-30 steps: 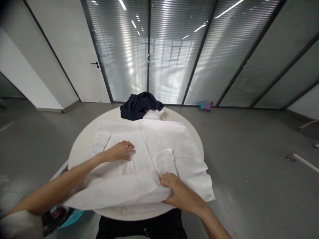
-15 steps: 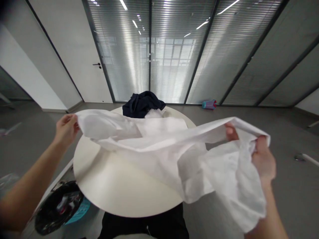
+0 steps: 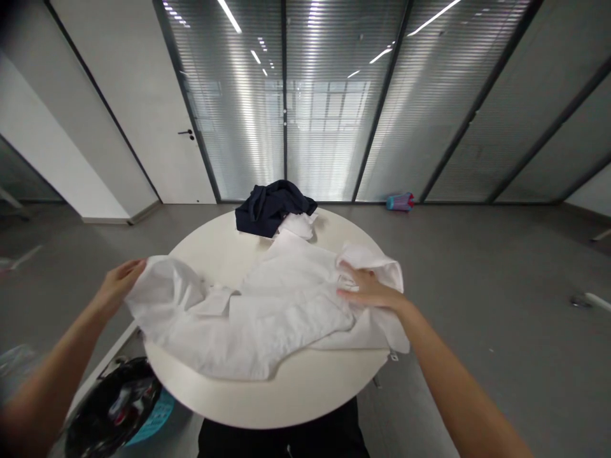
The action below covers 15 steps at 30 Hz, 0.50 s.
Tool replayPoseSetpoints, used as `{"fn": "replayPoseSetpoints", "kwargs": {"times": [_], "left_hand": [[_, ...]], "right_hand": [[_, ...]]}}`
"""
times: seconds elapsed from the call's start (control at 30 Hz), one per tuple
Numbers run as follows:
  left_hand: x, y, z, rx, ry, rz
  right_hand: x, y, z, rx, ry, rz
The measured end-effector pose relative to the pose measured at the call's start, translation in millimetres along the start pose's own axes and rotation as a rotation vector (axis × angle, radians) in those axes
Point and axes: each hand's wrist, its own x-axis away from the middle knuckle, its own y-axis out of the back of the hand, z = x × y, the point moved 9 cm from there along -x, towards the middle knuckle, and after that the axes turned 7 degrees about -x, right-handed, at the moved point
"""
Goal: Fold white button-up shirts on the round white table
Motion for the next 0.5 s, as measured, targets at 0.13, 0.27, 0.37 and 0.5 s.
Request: {"fn": "replayPoseSetpoints", "kwargs": {"times": [0.13,0.27,0.37,0.5], "left_hand": [[26,-71.1,-61,0.101,-0.2,0.419],[102,-164.2,-124,-0.17,-0.616,0.909],[142,-217.4,-136,-0.507,-0.828,0.962],[168,-258.6,-147,-0.538,-0.925,0.923]], "right_hand": [[6,-56,19,0.354,0.021,0.273],[20,-63,39,0.343,0.132,0.226],[34,-63,54,0.229,0.218,0.098],[45,-63,70,-0.217,0.243,-0.066]]}}
